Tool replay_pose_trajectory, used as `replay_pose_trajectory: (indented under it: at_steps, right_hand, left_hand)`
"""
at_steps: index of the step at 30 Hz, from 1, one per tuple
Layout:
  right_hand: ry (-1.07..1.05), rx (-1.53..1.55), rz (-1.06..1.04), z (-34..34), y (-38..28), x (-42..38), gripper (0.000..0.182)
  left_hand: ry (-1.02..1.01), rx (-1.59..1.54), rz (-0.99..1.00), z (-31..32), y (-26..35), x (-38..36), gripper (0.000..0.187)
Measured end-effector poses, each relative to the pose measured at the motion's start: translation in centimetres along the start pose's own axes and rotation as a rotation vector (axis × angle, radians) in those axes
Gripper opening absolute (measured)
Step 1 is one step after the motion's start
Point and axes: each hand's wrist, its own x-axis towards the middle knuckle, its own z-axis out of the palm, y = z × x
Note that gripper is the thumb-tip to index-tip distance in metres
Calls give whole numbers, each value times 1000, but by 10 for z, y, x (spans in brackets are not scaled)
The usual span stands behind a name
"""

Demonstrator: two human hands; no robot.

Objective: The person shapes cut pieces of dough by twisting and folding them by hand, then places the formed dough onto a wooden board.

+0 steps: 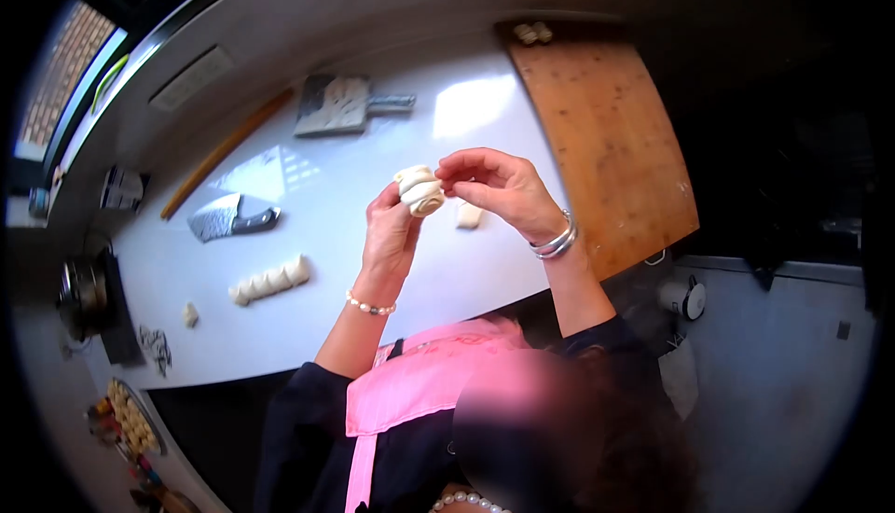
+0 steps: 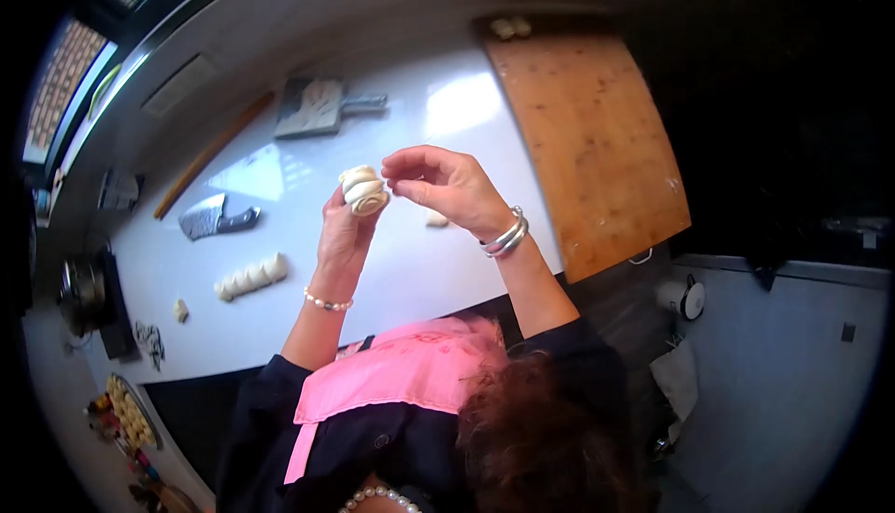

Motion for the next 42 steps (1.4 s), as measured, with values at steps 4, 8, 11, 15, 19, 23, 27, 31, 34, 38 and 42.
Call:
replay_pose_trajectory:
  at_steps: [4, 8, 11, 15, 19, 23, 27, 31, 34, 38, 42]
  right_hand:
    - [119, -184, 80, -19, -11, -3, 44]
    - [271, -609, 82, -52, -8, 9, 40]
    - [271, -725, 90, -97, -7, 19, 37]
    - [432, -620, 11, -209, 4, 64, 39]
    - [859, -953, 19, -339, 3, 130, 44]
    - [884, -1167, 52, -398, 21, 176, 52]
    - [869, -1236, 59, -412, 35, 199, 48]
    - [728, -1409, 112, -434, 57, 211, 52]
    - [635, -1524, 134, -428, 50, 212, 49]
    - [561, -1585, -278, -415, 29, 195, 47]
    - [241, -1471, -269, -379, 27, 191, 49]
  left_hand:
    - [7, 314, 298, 18, -31, 29, 15]
    - [-6, 361, 299, 41, -63, 66, 3]
    - [-24, 438, 96, 74, -68, 91, 12]
    - [-43, 413, 3, 91, -67, 111, 28]
    - [105, 471, 2, 63, -70, 99, 31]
    - [268, 523, -52, 34, -69, 74, 29]
    - [418, 490, -72, 20, -64, 55, 28]
    - [480, 434, -87, 4, -68, 47, 28]
    - [492, 450, -120, 0, -71, 47, 26]
    - [505, 462, -125, 0, -68, 43, 25]
    - [508, 446, -131, -3, -69, 43, 25]
